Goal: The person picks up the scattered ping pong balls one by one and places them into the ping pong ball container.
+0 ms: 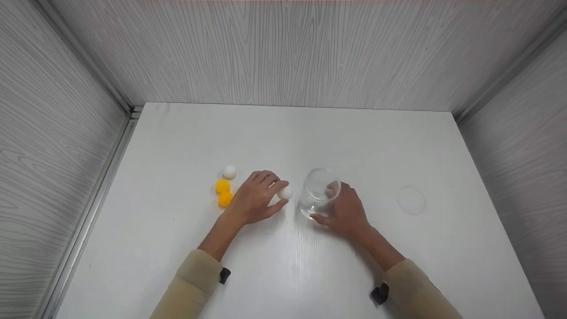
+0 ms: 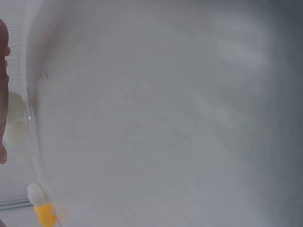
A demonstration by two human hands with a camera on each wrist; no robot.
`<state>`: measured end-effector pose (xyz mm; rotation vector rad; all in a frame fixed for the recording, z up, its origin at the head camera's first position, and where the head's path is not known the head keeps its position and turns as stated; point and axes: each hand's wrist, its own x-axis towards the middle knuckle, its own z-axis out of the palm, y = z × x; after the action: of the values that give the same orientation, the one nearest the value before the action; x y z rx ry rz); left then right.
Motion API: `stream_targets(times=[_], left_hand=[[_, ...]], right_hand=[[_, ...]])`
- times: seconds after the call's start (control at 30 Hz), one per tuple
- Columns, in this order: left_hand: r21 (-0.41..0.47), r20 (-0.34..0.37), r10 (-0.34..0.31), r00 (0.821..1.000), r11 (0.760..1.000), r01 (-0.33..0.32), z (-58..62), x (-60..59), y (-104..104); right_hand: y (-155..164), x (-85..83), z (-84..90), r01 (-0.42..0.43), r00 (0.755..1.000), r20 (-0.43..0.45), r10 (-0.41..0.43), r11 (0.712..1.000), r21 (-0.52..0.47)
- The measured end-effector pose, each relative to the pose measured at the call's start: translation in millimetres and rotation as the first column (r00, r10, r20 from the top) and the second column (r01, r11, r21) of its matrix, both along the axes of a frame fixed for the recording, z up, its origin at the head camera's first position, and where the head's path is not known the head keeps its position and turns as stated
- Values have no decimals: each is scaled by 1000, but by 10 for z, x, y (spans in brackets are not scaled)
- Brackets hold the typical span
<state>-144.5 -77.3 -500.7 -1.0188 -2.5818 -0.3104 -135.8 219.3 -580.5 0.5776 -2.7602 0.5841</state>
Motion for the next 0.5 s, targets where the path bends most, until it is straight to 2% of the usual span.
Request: stream_targets(times=[0.27, 0.5], left_hand=[[53, -27, -15, 1000, 998, 16, 69, -45, 50], [63, -47, -24, 999, 998, 27, 138, -73, 82]], right_hand=[[12, 12, 22, -15, 1000, -2, 15, 1000, -25], [14, 23, 43, 4, 999, 54, -2, 1000, -31]])
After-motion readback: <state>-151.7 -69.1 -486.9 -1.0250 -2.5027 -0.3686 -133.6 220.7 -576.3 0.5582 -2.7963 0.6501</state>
